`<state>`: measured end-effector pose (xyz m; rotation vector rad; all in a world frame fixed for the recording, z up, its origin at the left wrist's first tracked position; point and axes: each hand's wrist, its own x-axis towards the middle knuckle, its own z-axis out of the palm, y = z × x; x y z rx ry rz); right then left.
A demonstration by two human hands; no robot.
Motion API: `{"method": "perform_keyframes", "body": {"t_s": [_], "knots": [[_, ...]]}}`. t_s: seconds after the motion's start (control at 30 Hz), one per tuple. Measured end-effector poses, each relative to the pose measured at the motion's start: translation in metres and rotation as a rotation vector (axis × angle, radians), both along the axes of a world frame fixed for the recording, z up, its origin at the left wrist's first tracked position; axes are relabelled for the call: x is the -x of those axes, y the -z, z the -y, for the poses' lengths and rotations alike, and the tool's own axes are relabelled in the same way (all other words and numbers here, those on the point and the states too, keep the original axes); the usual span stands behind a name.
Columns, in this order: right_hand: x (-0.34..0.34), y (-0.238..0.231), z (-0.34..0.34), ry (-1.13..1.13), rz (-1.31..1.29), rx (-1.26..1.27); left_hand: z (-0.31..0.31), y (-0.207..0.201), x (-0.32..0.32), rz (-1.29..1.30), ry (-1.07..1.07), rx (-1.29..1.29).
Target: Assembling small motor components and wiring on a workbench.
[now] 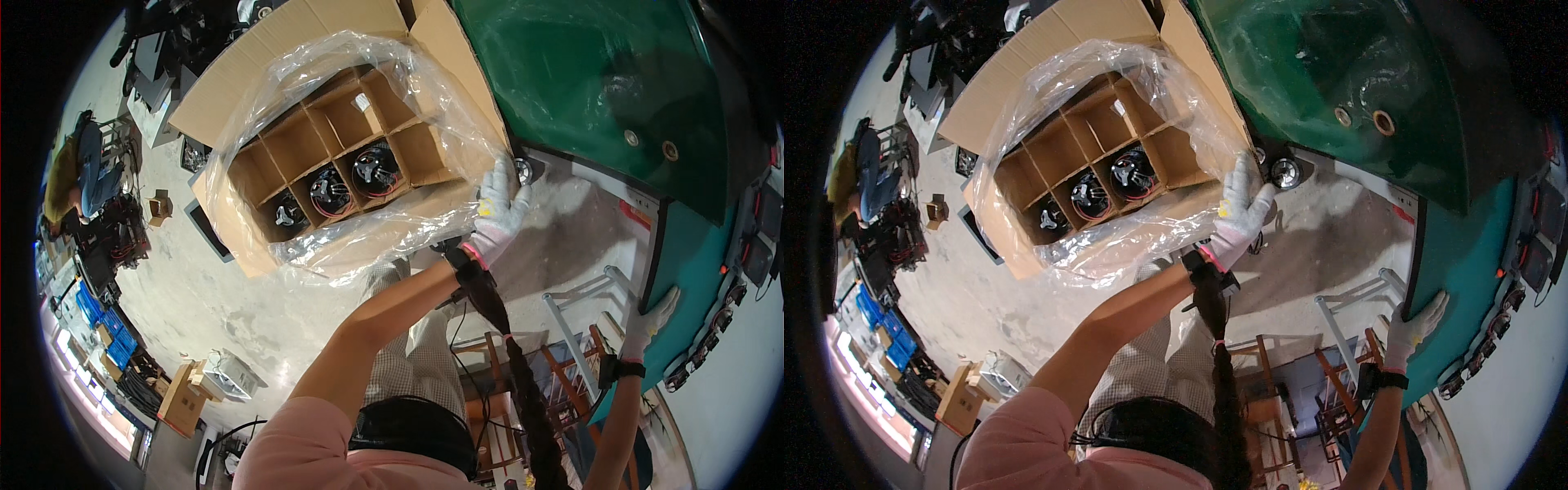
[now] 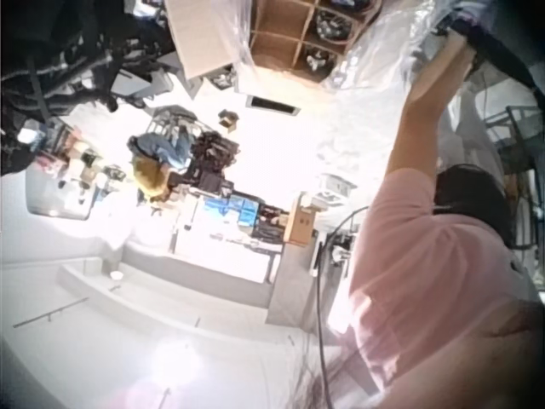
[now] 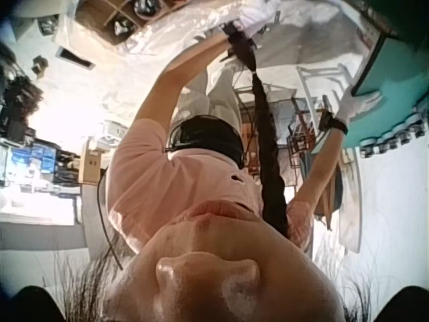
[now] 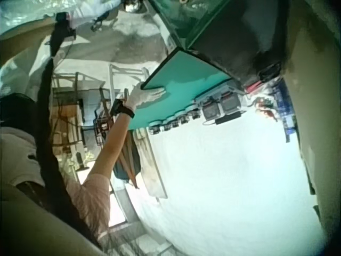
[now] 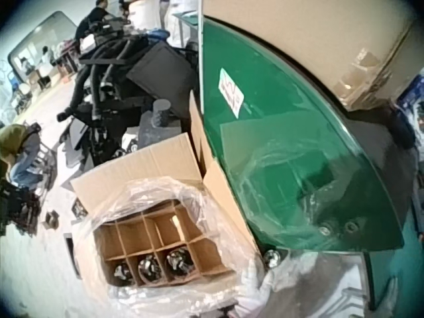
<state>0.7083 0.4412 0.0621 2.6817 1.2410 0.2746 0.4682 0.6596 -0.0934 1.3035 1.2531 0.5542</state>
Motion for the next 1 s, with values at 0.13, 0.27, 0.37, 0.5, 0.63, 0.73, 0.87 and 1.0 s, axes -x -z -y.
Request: {"method": "perform_keyframes", "body": {"t_s": [0.13,0.27,0.37,0.5,0.63,0.73,0.87,1.0], "knots": [[-0.003,0.002,0.005,-0.013,0.015,-0.001,0.006,-0.018,0.002,0.142,0.034,0.066],[-0.002,0.002,0.003,-0.018,0.007,-0.005,0.014,-0.025,0.009,0.013,0.094,-0.16],[0.0,0.002,0.0,-0.001,0.017,0.001,0.017,-0.011,0.024,-0.004,-0.085,-0.237],[-0.003,-0.002,0.004,0.0,0.041,0.007,0.01,0.029,0.047,-0.108,-0.203,-0.177],[0.001,-0.001,-0.001,0.011,0.015,-0.004,-0.008,0.087,0.045,-0.077,-0.117,-0.232],[0.005,0.006,-0.005,-0.008,-0.013,-0.028,-0.032,0.138,0.038,0.251,-0.165,0.588],[-0.002,-0.004,0.003,-0.007,0.007,-0.024,-0.035,0.08,0.01,0.151,-0.078,0.666],[0.001,0.006,0.0,-0.034,0.024,-0.037,-0.029,0.064,0.037,0.278,-0.756,0.336]]}}
